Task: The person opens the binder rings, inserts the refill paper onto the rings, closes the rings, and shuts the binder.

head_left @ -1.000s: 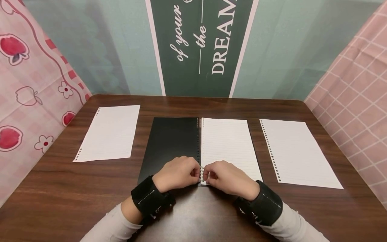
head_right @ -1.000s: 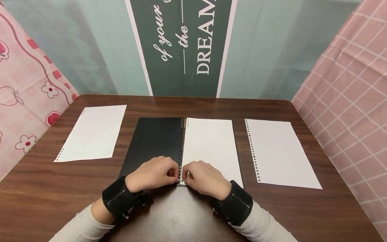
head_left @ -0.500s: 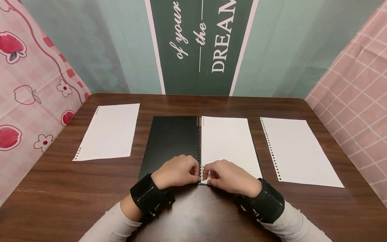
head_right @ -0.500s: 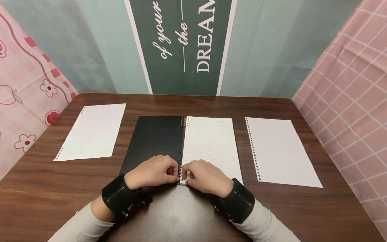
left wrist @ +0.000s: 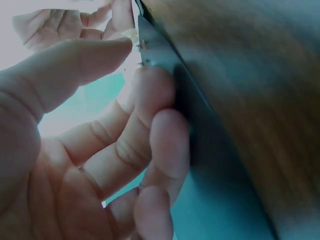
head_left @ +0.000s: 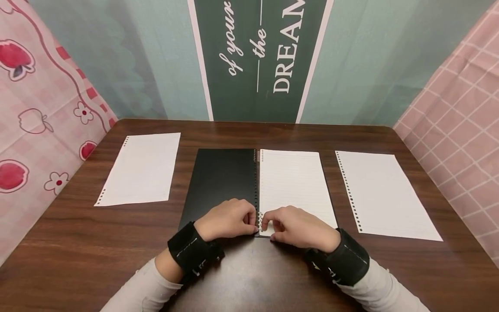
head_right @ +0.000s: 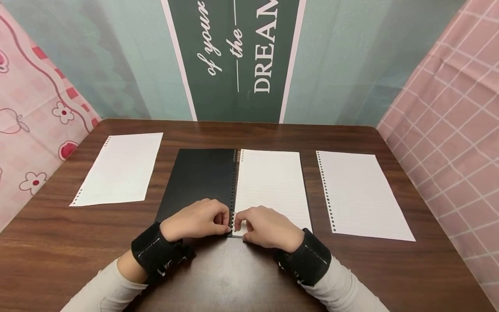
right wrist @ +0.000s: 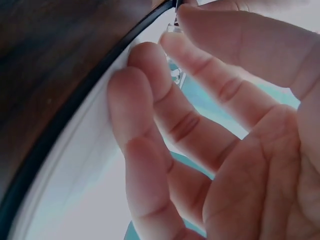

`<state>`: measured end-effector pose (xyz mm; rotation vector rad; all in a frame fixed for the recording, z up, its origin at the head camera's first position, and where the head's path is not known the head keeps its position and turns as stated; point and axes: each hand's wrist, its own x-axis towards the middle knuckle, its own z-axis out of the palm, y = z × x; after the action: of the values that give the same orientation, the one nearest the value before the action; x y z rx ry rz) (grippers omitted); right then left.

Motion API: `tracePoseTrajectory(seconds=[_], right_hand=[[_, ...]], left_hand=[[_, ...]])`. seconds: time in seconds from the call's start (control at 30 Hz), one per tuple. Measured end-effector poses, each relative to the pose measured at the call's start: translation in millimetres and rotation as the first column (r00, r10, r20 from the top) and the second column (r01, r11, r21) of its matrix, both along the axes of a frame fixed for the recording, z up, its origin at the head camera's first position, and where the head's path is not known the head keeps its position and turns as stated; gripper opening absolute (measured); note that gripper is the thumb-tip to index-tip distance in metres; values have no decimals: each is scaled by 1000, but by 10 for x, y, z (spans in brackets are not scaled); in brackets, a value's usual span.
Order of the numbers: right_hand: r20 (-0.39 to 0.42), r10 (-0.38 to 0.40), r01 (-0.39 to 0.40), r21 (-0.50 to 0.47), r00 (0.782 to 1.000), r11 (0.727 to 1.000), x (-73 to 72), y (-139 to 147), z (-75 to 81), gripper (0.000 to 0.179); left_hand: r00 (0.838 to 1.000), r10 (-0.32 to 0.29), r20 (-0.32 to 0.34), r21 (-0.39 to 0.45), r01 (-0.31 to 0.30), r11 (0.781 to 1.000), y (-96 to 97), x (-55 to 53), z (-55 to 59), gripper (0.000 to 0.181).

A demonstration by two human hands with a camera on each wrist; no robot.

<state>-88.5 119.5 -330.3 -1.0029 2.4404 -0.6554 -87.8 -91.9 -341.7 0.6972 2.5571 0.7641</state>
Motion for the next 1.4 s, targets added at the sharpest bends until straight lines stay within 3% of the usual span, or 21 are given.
tracePoseTrajectory(seconds=[0.73, 0.87, 1.0, 1.13, 1.4], right_hand=[[12, 94, -94, 72, 996, 993, -34, 117, 34, 36], [21, 108, -109, 45, 994, 993, -69, 149, 17, 30], [35, 67, -65, -48, 997, 997, -154, 155, -34, 9], [61, -22, 28, -108, 998, 994, -268, 98, -79, 15], [107, -115, 121, -51, 988, 991, -357, -105, -96, 23]], left_hand=[[1000, -13, -15, -25, 12, 1000, -33, -28, -75, 21], [1000, -22, -20, -33, 21, 999, -29, -39, -77, 23], [999, -43, -20, -37, 42, 998, -36, -43, -60, 21], [999, -41, -4, -26, 41, 999, -46, -45, -23, 17], [1000, 19, 10, -2, -19, 1000, -1, -16, 13, 30]])
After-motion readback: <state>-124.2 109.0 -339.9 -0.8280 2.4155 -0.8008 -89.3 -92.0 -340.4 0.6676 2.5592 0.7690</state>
